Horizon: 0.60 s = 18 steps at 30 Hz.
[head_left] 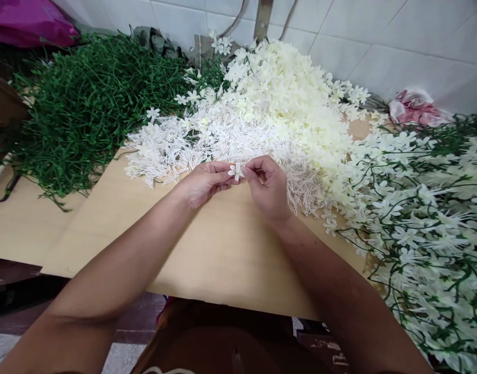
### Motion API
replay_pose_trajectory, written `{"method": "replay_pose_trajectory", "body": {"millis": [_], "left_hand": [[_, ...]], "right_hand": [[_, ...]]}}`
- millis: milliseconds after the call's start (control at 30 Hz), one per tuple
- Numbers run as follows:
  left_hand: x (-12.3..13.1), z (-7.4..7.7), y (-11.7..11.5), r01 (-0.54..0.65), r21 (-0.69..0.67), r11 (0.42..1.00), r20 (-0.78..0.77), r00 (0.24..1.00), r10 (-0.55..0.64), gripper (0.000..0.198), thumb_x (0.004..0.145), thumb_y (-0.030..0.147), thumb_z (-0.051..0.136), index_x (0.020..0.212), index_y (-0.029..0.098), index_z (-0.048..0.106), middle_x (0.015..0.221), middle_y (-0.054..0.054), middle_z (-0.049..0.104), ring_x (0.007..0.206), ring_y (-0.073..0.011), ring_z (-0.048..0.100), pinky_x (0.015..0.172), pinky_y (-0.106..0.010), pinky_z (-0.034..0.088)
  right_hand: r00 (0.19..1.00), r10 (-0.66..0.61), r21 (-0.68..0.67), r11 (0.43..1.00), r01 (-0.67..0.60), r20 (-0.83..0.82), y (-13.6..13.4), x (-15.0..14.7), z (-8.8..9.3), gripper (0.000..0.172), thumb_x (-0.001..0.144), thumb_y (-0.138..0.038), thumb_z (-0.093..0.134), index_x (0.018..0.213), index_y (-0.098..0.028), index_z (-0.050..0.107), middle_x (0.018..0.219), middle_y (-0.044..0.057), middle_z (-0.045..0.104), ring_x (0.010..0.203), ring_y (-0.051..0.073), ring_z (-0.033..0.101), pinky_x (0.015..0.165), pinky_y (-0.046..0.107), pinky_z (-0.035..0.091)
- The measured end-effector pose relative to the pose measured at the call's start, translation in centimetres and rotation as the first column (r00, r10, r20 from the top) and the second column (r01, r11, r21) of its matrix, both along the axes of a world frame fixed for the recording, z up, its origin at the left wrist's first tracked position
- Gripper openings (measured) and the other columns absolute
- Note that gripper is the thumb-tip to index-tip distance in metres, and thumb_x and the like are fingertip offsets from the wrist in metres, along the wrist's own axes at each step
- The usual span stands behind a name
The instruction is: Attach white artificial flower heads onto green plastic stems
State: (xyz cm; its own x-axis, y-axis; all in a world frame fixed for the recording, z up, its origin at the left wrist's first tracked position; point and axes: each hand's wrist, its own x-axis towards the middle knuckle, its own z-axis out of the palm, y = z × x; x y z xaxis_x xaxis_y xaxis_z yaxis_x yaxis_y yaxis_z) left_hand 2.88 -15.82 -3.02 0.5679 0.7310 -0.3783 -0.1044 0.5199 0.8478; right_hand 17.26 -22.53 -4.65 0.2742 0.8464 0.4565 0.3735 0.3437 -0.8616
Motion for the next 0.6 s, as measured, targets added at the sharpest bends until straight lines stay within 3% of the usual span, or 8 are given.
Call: {"method": "replay_pose_trajectory", "body": {"millis": [233, 367, 467, 600], "left_hand": [[0.11, 0.31, -0.13, -0.023, -0.03, 0.999, -0.028, 0.999, 0.022, 0.02, 0.053, 0.013, 0.086, 0.066, 0.013, 0.071, 0.065, -0.001, 0.07, 0.061, -0.0092, 0.063, 0.064, -0.023, 0.044], [0.2, 0.4, -0.12, -0.027, -0.028, 0.999, -0.03, 0.999, 0.027, 0.018, 0.055, 0.011, 0.084, 0.066, 0.013, 0.07, 0.063, 0.0, 0.069, 0.059, -0.0084, 0.062, 0.065, -0.023, 0.045], [0.23, 0.32, -0.02, -0.03, -0.021, 0.999, -0.026, 0.999, 0.029, 0.018, 0.056, 0.01, 0.084, 0.067, 0.013, 0.07, 0.062, 0.0, 0.069, 0.058, -0.0081, 0.062, 0.065, -0.023, 0.046], [0.23, 0.16, 0.02, -0.035, -0.026, 0.999, -0.017, 0.999, 0.034, 0.02, 0.054, 0.01, 0.084, 0.068, 0.013, 0.07, 0.061, 0.001, 0.069, 0.059, -0.0084, 0.063, 0.065, -0.023, 0.047]], "right_hand": [[0.978, 0.029, -0.09, 0.995, -0.049, -0.205, 0.11, -0.22, -0.19, 0.013, 0.081, -0.029, 0.063, 0.076, -0.019, 0.057, 0.071, -0.001, 0.061, 0.064, 0.011, 0.058, 0.064, 0.028, 0.05], [0.973, 0.035, -0.142, 0.987, -0.068, -0.227, 0.17, -0.2, -0.34, 0.016, 0.082, -0.033, 0.065, 0.077, -0.02, 0.057, 0.071, -0.001, 0.063, 0.066, 0.012, 0.06, 0.065, 0.029, 0.051], [0.987, 0.037, -0.13, 0.99, -0.058, -0.157, 0.13, -0.08, -0.34, 0.014, 0.083, -0.032, 0.062, 0.078, -0.02, 0.056, 0.073, -0.001, 0.062, 0.068, 0.012, 0.059, 0.066, 0.029, 0.05], [0.993, 0.011, 0.008, 1.0, -0.012, 0.116, 0.02, 0.23, 0.01, 0.01, 0.085, -0.023, 0.057, 0.075, -0.02, 0.056, 0.076, 0.002, 0.058, 0.075, 0.015, 0.057, 0.068, 0.031, 0.049]]}}
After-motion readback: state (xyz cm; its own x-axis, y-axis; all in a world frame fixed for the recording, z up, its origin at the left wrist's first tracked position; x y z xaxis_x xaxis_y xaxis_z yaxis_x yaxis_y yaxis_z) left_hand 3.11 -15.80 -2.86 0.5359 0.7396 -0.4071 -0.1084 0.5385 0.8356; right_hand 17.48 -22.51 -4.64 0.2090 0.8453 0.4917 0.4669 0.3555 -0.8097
